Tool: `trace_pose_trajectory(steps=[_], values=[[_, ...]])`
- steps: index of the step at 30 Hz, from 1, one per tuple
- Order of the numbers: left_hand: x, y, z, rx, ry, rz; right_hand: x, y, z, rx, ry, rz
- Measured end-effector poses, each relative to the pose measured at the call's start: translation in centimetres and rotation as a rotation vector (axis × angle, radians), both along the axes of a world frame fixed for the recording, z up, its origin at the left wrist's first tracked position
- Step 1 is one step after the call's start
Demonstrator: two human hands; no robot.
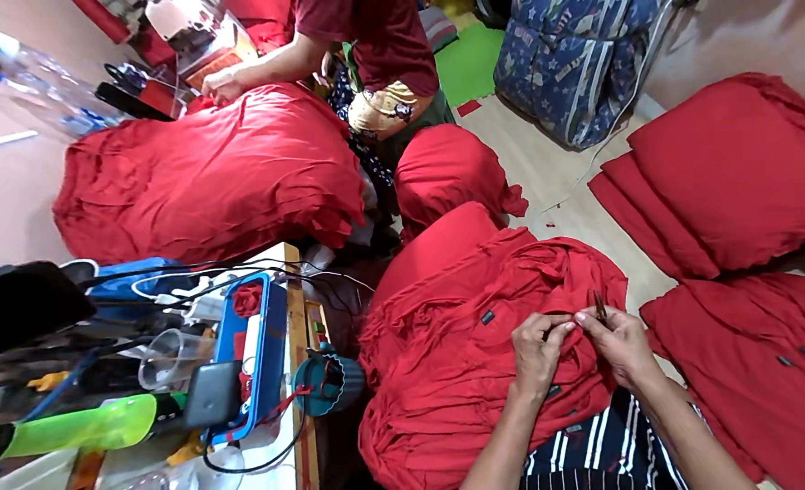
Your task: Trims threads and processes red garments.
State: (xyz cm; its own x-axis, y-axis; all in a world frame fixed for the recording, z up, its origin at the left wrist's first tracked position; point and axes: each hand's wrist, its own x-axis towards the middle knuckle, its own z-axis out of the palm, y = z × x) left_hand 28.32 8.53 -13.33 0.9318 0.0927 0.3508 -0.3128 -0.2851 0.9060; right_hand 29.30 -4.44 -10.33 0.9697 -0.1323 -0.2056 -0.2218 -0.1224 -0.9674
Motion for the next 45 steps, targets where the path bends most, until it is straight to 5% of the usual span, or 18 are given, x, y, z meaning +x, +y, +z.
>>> trace_pose_trajectory(steps=[6, 12, 18, 25, 28, 36, 45], values=[[-0.2, -0.2, 0.4, -0.191, 0.105, 0.016, -0.6, 0.6, 0.6, 0.344, 0.104, -0.073], [-0.8, -0.2, 0.9, -0.058, -0.023, 0.112, -0.8, 0.6, 0.8, 0.355, 0.085, -0.105], [-0.7, -0.4, 1.0, 0.059, 0.134, 0.044, -0.9, 0.6, 0.2, 0.347, 0.085, -0.098], [-1.7, -0.2, 0.8, -0.191, 0.286, -0.055, -1.1, 0.3, -0.3, 0.320, 0.052, -0.056], [-2.1, -0.3, 0.6, -0.163, 0.253, -0.029, -1.1, 0.4, -0.6, 0.167, -0.006, -0.038], [-2.7, -1.2, 0.0, -0.069, 0.103, 0.098, -3.2, -0.3, 1.1, -0.717, -0.476, 0.254], [-2.7, -1.4, -0.1, -0.031, 0.064, 0.130, -3.5, -1.3, 1.4, -0.900, -0.587, 0.277]])
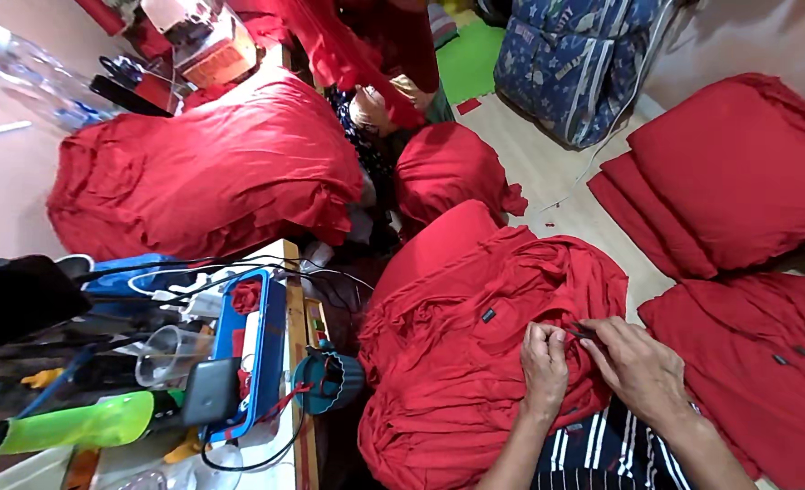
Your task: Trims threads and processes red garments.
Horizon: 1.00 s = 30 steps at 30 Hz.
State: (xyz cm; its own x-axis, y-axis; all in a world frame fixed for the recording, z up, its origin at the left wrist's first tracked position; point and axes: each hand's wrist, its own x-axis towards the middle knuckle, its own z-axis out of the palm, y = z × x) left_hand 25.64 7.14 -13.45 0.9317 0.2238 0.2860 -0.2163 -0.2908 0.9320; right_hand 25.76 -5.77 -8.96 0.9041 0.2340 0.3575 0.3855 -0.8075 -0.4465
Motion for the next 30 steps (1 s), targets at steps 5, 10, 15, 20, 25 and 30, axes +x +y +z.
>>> trace_pose_trajectory(steps=[5, 10, 15, 20, 25, 30], values=[[0.0, -0.1, -0.2, 0.013, -0.014, 0.004, 0.2, 1.2, -0.7, -0.048, -0.120, -0.033], [0.1, -0.2, -0.3, 0.038, -0.030, 0.015, 0.1, 1.4, -1.0, -0.086, -0.195, -0.052], [0.2, -0.4, -0.3, 0.034, -0.041, 0.030, -0.2, 1.3, -0.6, -0.087, -0.237, -0.055], [0.0, -0.4, -0.3, 0.047, -0.037, 0.016, 0.3, 1.6, -0.9, -0.085, -0.192, -0.047], [0.1, -0.4, -0.4, 0.055, -0.042, 0.008, 0.4, 1.7, -0.9, -0.073, -0.117, -0.063], [0.1, -0.4, -0.4, 0.092, -0.054, 0.004, 0.3, 1.1, -1.2, -0.046, -0.084, -0.075]])
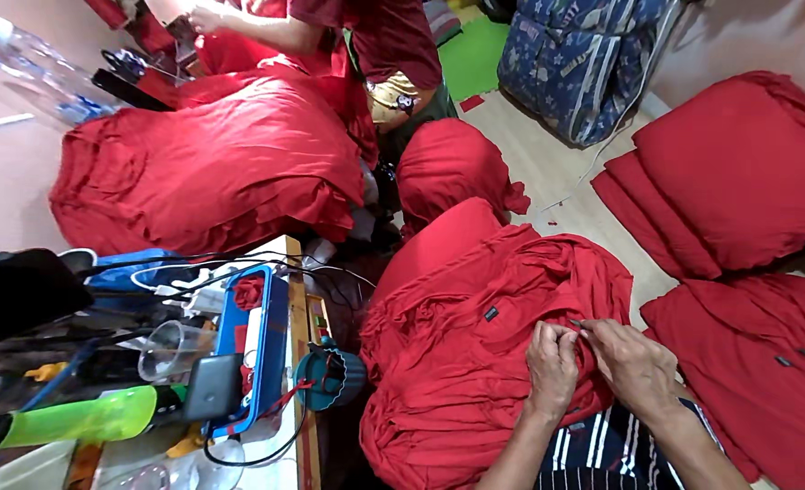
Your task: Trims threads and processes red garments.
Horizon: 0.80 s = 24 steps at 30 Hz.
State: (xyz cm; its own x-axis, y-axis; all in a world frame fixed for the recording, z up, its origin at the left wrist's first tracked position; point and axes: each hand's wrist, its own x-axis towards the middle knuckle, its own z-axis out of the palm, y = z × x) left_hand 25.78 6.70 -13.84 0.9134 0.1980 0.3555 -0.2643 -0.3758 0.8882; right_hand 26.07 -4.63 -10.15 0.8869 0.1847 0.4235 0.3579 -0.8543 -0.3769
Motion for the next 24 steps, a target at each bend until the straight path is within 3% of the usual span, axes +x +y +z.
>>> trace_pose_trajectory(steps=[7, 13, 19, 22, 24], values=[[-2.1, -0.1, 0.7, 0.001, 0.007, -0.044, 0.1, -0.9, 0.1, 0.076, 0.147, -0.008], [-6.6, 1.3, 1.7, 0.200, -0.163, -0.158, 0.3, -1.9, 0.0, 0.196, 0.286, -0.033], [-4.6, 2.9, 3.8, 0.266, -0.071, -0.006, 0.5, -1.8, 0.1, 0.210, 0.330, -0.035], [-3.2, 2.3, 3.1, 0.397, 0.075, -0.041, 0.4, -2.1, 0.2, 0.253, 0.364, -0.033], [-2.6, 1.6, 1.7, 0.410, -0.006, -0.034, 0.5, -2.6, 0.4, 0.336, 0.400, -0.035]])
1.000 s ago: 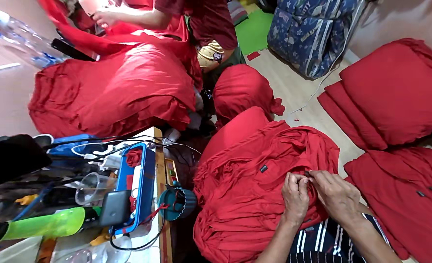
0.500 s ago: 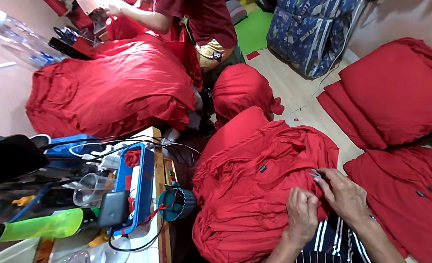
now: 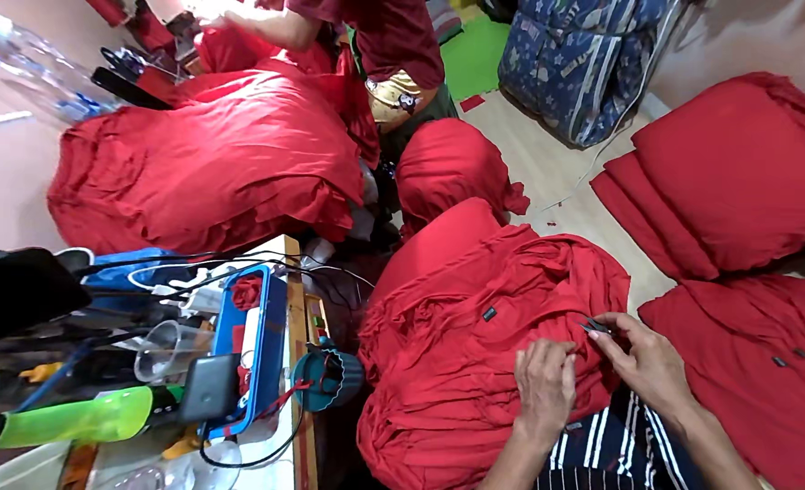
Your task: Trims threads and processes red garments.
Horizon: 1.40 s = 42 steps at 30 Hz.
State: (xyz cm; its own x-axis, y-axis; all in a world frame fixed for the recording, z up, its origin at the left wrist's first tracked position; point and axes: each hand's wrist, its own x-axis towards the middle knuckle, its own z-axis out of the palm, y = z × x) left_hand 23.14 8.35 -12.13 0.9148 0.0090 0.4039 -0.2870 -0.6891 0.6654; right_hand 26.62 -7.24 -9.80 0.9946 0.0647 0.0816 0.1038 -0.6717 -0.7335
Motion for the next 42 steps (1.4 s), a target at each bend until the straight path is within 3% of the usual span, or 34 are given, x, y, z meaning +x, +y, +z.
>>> trace_pose_trajectory(steps=[4, 9, 11, 13, 17, 21, 23, 29, 42], values=[[-0.7, -0.9, -1.1, -0.007, -0.113, 0.000, 0.6, -0.4, 0.6, 0.141, 0.020, -0.067], [-1.3, -1.4, -1.7, 0.054, -0.181, 0.026, 2.3, 2.6, 2.9, -0.185, 0.020, 0.124], [-1.6, -1.6, -1.9, 0.055, -0.175, 0.014, 3.3, 3.5, 2.3, -0.321, 0.010, 0.193], [-1.9, -1.6, -2.0, 0.041, -0.161, -0.001, 4.1, 3.2, 1.5, -0.325, -0.039, 0.176], [-2.9, -1.4, -2.1, -0.014, -0.151, -0.016, 4.6, 1.9, 1.0, 0.107, -0.053, -0.043], [-3.6, -1.3, -1.5, -0.075, -0.179, -0.035, 3.5, 2.1, 1.1, 0.874, 0.228, -0.333], [-3.9, -1.3, -1.4, -0.085, -0.179, -0.050, 2.9, 2.0, 0.9, 1.061, 0.311, -0.433], [-4.6, -2.2, -1.3, -0.067, -0.127, -0.149, 1.9, -0.2, 0.1, 1.055, 0.272, -0.539], [-4.7, -2.3, -2.1, 0.032, -0.116, -0.152, 1.5, -0.9, -1.7, 1.062, 0.267, -0.565]])
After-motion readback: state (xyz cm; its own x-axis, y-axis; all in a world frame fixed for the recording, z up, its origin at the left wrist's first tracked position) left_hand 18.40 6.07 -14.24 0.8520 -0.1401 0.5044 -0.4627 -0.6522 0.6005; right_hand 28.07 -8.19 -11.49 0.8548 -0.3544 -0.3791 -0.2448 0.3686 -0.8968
